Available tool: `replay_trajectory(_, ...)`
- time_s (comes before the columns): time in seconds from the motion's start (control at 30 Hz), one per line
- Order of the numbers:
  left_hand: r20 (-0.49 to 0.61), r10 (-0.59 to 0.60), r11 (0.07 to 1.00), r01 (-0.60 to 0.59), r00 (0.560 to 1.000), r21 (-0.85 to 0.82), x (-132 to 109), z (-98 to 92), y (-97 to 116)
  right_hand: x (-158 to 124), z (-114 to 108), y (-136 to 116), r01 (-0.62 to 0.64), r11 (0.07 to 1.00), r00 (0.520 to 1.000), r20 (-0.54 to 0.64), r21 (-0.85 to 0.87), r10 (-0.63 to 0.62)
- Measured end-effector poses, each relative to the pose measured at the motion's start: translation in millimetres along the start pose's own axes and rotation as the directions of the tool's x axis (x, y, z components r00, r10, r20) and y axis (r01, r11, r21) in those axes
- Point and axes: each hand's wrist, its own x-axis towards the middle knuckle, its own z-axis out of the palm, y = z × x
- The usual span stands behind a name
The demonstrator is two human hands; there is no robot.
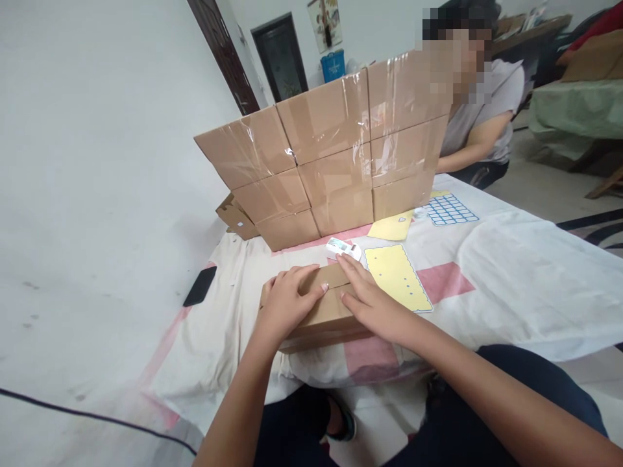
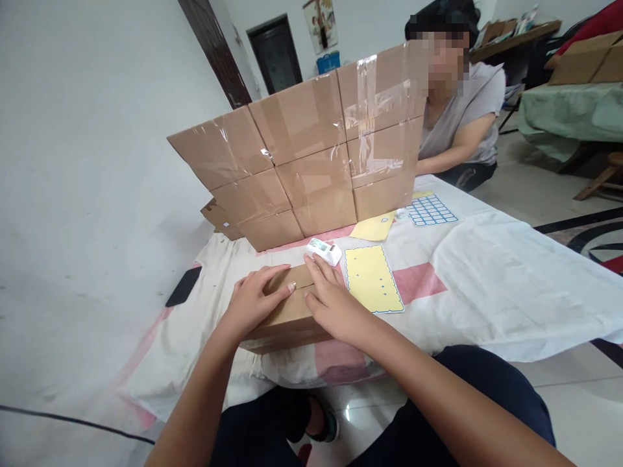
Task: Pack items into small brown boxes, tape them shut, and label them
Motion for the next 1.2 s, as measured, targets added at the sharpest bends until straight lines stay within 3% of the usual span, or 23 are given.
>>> replay_trajectory(0.23, 0.201, 0.083, 0.995, -0.090, 0.976, 0.029, 0.4, -11.8, -4.0, -3.4, -2.8, -9.8, -0.039, 0.998, 0.998, 0.037, -0.045, 0.041)
replay_trajectory(0.43, 0.091, 0.043, 0.998, -0.048, 0.995, 0.050, 1.8, -1.3, -3.3, -4.6, -8.3, -11.4, -0.038, 0.997, 0.997, 0.067, -0.068, 0.042)
replay_trajectory(0.53, 0.073, 0.071, 0.996, -0.075, 0.995, 0.058, 1.0, -1.3, -6.9, -6.4, -22.0, -9.7, 0.041, 0.995, 0.986, 0.163, -0.093, -0.025)
replay_trajectory(0.63, 0.156, 0.162, 0.985, -0.170, 0.974, 0.040, -1.9, -7.1, -15.9, -9.2, -36.1, -6.8, 0.173, 0.976, 0.931, 0.345, -0.128, -0.120)
replay_trajectory(0.7, 0.190, 0.211, 0.975, -0.219, 0.959, 0.020, -3.6, -9.6, -22.5, -10.9, -39.3, -5.0, 0.222, 0.963, 0.917, 0.369, -0.152, -0.153)
replay_trajectory(0.8, 0.132, 0.207, 0.978, -0.209, 0.969, 0.004, -3.2, -8.0, -27.5, -11.4, -33.8, -4.2, 0.290, 0.935, 0.931, 0.285, -0.206, -0.226)
replay_trajectory(0.9, 0.074, 0.203, 0.978, -0.198, 0.976, -0.072, -0.4, -6.1, -26.8, -10.1, -28.8, -11.3, 0.393, 0.886, 0.911, 0.238, -0.246, -0.338)
replay_trajectory(0.97, -0.034, 0.198, 0.972, -0.200, 0.980, -0.122, -1.3, -7.5, -27.8, -13.3, -35.0, -22.3, 0.431, 0.858, 0.900, 0.202, -0.279, -0.386)
replay_trajectory(1.03, -0.267, 0.161, 0.975, -0.195, 0.950, -0.109, -7.9, -7.5, -34.8, -25.5, -52.5, -34.7, 0.426, 0.839, 0.904, 0.119, -0.338, -0.411)
replay_trajectory(1.1, -0.501, 0.103, 0.983, -0.165, 0.859, -0.081, -20.6, 1.2, -50.5, -49.2, -80.8, -40.3, 0.379, 0.820, 0.900, -0.037, -0.429, -0.435)
replay_trajectory(1.13, -0.560, 0.077, 0.984, -0.152, 0.825, -0.089, -28.5, 11.0, -61.4, -64.7, -97.9, -37.6, 0.330, 0.810, 0.883, -0.145, -0.485, -0.447)
replay_trajectory(1.2, -0.532, 0.083, 0.980, -0.165, 0.842, -0.107, -44.3, 43.2, -86.1, -98.3, -135.5, -17.4, 0.171, 0.787, 0.785, -0.401, -0.593, -0.472)
